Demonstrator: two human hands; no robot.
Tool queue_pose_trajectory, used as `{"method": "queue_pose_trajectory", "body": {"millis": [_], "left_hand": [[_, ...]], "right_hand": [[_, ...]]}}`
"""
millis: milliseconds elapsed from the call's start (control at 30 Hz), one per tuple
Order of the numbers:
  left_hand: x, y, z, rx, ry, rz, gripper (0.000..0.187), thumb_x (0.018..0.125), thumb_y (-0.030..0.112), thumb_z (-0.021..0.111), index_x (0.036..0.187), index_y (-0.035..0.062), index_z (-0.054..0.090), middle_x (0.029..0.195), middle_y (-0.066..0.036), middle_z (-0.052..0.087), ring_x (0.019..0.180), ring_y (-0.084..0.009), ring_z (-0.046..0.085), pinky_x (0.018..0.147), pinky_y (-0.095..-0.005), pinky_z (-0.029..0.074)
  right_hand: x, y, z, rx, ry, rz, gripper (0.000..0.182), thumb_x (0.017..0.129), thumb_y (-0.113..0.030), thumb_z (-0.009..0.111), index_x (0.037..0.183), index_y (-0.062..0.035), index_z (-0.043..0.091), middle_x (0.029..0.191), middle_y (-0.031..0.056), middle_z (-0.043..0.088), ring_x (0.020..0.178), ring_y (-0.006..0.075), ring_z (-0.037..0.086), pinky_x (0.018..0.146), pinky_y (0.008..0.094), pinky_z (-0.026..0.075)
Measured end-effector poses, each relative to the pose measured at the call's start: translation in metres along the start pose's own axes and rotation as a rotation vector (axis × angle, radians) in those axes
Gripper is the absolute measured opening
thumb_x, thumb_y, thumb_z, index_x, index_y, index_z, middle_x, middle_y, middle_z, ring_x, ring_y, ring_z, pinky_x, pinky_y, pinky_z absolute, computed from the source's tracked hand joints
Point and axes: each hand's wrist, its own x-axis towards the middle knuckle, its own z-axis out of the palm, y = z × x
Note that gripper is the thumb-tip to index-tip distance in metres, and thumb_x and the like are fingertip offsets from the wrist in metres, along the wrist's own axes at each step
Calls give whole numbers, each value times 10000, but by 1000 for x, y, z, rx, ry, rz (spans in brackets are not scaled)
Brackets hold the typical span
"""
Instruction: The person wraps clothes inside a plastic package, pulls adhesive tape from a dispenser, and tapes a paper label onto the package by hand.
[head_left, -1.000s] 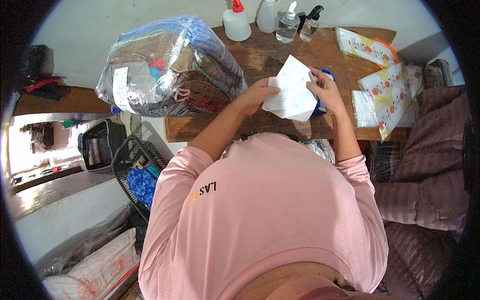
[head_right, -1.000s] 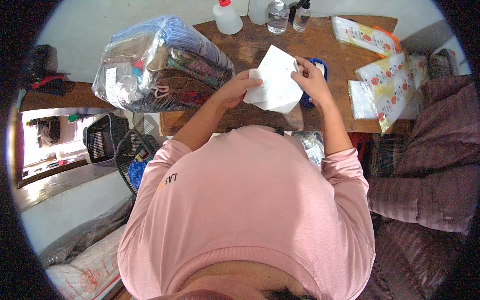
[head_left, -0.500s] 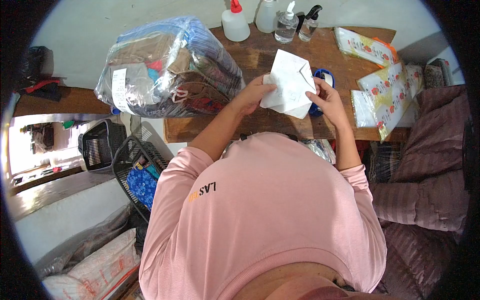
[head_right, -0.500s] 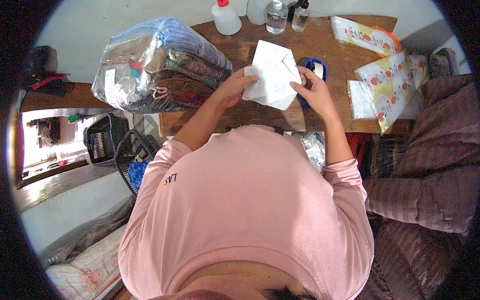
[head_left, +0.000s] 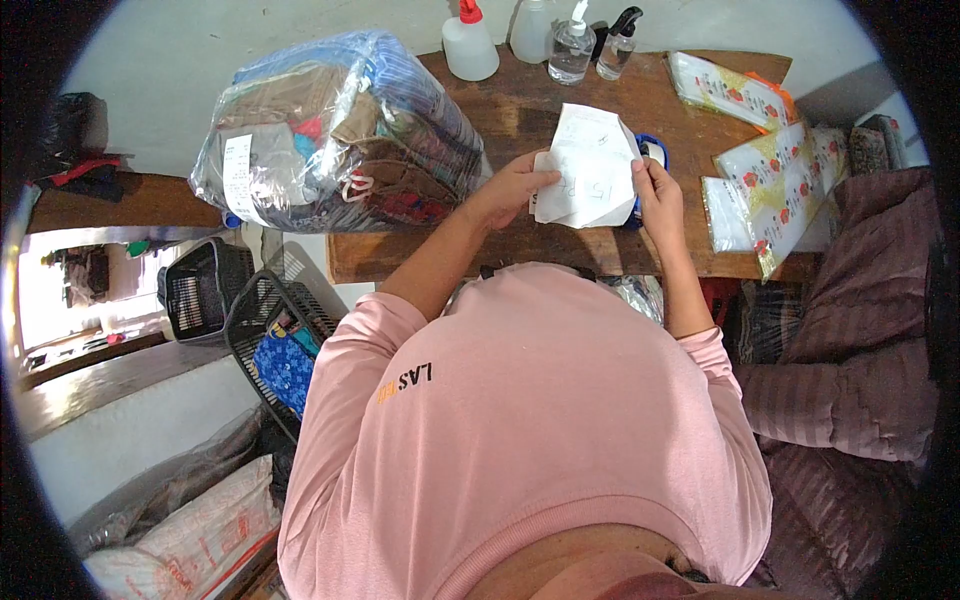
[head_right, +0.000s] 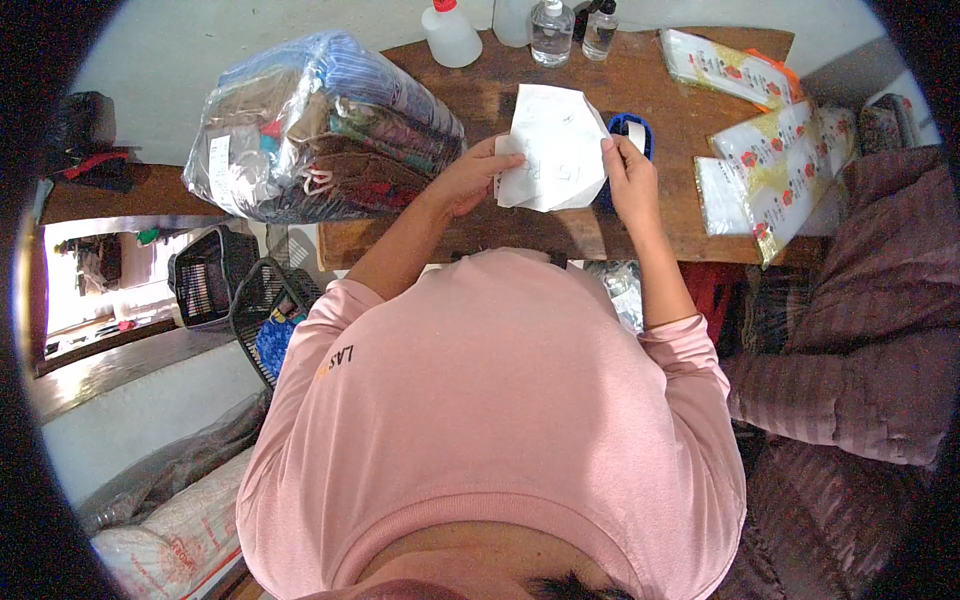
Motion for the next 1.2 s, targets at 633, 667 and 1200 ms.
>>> {"method": "queue_pose_trajectory", "body": {"millis": [633, 667, 1200], "left_hand": [[-2, 8, 4, -247, 90, -14, 339, 856, 200, 546, 1136, 22, 475, 1052, -78, 569, 932, -161, 565, 784, -314, 469], [0, 3, 7, -76, 91, 83, 358, 846, 204, 564, 1141, 23, 474, 1052, -78, 572, 920, -155, 568, 761, -306, 474], [-10, 1, 14, -78, 169, 22, 381, 839, 321, 582, 1000, -22, 549, 896, -76, 604, 787, -142, 581, 696, -281, 474]], "right_hand": [[-24, -37, -14, -253, -198, -377, 220, 745, 36, 465, 895, -1, 623, 960, 142, 570, 926, 268, 549, 820, 322, 419], [-24, -36, -13, -255, -197, -383, 216, 745, 26, 473, 903, 1, 617, 956, 143, 570, 922, 272, 549, 819, 324, 420], [-21, -31, 0, 158, -299, 55, 182, 798, -182, 632, 836, -10, 591, 749, 23, 601, 709, 77, 530, 641, 229, 415]]}}
